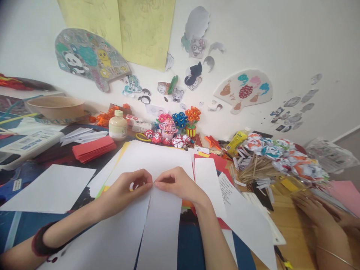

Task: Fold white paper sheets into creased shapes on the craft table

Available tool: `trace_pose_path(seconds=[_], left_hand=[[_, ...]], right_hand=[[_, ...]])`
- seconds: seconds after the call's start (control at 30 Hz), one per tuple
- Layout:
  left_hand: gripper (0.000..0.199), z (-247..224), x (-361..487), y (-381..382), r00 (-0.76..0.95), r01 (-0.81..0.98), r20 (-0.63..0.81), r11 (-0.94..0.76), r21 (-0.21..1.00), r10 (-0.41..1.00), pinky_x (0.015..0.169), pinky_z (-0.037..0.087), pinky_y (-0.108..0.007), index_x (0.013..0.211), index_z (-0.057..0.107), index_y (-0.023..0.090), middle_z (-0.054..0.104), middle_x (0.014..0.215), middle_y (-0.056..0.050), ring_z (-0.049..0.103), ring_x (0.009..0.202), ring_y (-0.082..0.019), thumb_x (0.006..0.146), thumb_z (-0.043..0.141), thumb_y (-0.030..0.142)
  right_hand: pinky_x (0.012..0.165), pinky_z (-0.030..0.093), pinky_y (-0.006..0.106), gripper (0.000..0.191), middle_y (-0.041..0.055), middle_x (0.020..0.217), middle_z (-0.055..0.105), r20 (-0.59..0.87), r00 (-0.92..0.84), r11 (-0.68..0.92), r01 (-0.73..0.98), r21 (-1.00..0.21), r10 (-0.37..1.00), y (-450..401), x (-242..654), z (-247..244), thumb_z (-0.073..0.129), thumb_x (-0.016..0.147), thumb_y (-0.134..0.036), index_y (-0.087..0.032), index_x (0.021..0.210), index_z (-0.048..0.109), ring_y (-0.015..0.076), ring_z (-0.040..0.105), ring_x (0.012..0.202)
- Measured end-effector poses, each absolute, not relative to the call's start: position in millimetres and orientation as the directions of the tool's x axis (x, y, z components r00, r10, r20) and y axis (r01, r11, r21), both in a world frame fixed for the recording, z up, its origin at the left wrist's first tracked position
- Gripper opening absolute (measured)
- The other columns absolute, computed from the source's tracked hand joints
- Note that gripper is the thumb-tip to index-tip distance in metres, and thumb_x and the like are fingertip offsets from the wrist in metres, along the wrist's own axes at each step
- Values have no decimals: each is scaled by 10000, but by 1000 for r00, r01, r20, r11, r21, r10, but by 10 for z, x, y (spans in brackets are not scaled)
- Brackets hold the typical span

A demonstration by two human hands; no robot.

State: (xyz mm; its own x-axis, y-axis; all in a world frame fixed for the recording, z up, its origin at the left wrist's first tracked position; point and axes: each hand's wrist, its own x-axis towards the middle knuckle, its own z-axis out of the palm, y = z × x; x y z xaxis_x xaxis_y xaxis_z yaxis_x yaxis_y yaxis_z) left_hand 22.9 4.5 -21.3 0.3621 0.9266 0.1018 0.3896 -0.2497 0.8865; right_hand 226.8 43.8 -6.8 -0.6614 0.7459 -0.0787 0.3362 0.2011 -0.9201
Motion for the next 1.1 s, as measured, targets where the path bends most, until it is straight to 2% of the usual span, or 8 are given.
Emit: trace_pose_path(seconds=[0.2, 0.67, 0.9, 1.1], left_hand=[[156, -224, 215, 58, 399, 341, 87, -236, 910, 913, 578, 333, -217, 830, 607, 214, 591, 741, 46, 455, 651, -104, 862, 508, 330], [198, -217, 221, 36, 385, 366, 71, -223, 904, 920, 579, 339, -226, 818, 614, 192, 583, 707, 32, 456, 634, -110, 868, 487, 336], [209, -225, 261, -8, 328, 404, 120, -254, 879, 937, 581, 361, -231, 799, 579, 182, 576, 690, 18, 490, 640, -123, 883, 447, 321], [200, -227, 298, -31, 298, 392, 160, -273, 879, 941, 618, 393, -240, 799, 571, 180, 609, 733, -1, 522, 674, -135, 886, 432, 295]], right_hand=[[614, 418, 220, 168, 15, 754, 650, -64, -663, 238, 355, -904, 746, 429, 2253, -76, 592, 830, -277, -149, 813, 700, 135, 552, 700], [581, 393, 216, 162, 7, 712, 618, -47, -661, 270, 370, -889, 749, 426, 2220, -92, 572, 819, -244, -141, 804, 696, 125, 522, 660], [582, 397, 221, 124, 3, 664, 613, 22, -618, 266, 306, -914, 786, 431, 2169, -155, 597, 767, -202, -130, 740, 695, 122, 522, 632], [538, 372, 220, 109, -1, 617, 596, 16, -585, 191, 239, -952, 811, 435, 2138, -201, 615, 729, -193, -126, 697, 695, 116, 504, 583]])
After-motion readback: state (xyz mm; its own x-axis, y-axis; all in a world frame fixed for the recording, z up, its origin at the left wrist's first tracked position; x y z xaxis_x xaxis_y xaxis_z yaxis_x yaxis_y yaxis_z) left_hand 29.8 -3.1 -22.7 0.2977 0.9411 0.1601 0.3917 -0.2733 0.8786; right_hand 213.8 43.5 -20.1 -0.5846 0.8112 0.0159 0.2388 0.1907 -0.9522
